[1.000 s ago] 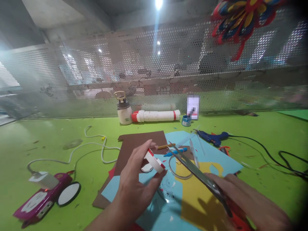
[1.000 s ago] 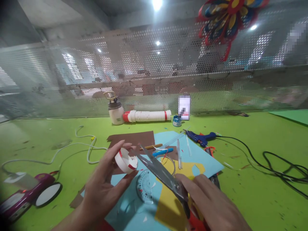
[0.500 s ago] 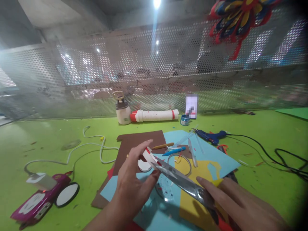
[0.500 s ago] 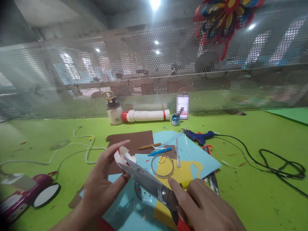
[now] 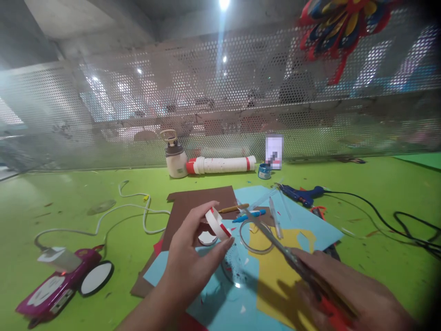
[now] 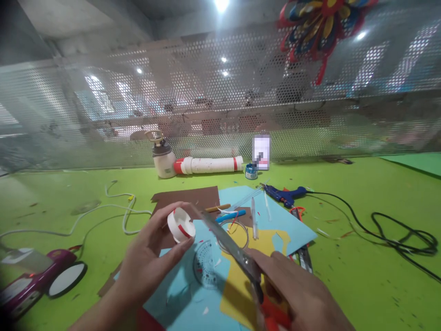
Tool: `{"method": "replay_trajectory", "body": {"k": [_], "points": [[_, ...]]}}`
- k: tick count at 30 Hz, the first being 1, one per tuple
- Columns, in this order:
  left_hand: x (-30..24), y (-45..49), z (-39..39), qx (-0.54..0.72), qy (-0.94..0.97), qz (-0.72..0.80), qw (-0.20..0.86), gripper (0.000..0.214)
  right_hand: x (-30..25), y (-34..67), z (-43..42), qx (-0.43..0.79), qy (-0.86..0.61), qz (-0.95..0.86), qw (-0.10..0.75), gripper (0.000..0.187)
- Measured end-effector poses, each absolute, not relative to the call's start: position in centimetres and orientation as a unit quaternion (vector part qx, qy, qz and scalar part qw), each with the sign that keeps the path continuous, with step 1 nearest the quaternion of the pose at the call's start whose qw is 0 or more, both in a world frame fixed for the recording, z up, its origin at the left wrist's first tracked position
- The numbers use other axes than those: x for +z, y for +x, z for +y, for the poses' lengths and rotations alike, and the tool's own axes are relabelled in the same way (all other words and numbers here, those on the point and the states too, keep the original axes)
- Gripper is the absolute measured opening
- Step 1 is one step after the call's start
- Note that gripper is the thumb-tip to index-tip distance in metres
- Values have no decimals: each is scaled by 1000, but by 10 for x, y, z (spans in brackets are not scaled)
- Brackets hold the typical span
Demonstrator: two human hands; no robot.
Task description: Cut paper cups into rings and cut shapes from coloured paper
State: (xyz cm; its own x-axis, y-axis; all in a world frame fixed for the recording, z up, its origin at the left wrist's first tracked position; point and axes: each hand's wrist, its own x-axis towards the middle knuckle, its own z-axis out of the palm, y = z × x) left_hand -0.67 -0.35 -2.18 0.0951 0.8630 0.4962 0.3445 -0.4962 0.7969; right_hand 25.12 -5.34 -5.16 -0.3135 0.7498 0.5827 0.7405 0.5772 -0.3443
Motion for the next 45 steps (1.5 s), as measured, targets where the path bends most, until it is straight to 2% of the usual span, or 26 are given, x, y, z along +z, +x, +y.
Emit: {"method": "replay_trajectory", "body": {"k": [3, 5, 10, 14, 17, 23, 30, 39, 45], "points": [[-21, -6, -3, 533, 671, 418, 301, 47, -50, 255, -49, 134, -493, -797, 322, 26], [-22, -6, -2, 541, 659, 407, 328, 48, -50, 259, -45, 175, -513, -790, 286, 29], [-18, -8, -2, 568, 584, 347, 465, 57, -46, 266, -34, 93, -580, -777, 225, 39], [-9, -7, -4, 599, 517, 302, 532, 56, -29, 266, -36, 113, -603, -781, 117, 41], [-4, -6, -7, 605, 495, 278, 558, 57, -18, 273, -45, 135, -605, -782, 68, 40], [-2, -5, -10, 602, 479, 253, 587, 58, -21, 307, -67, 154, -580, -797, 59, 28], [-3, -4, -12, 574, 454, 231, 641, 70, -18, 309, -65, 132, -573, -807, 52, 29], [-3, -6, -12, 569, 440, 216, 660, 58, -16, 302, -37, 125, -538, -832, 55, 19], [-1, -5, -12, 578, 435, 275, 634, 60, -16, 304, -35, 148, -536, -830, 42, 24]]}}
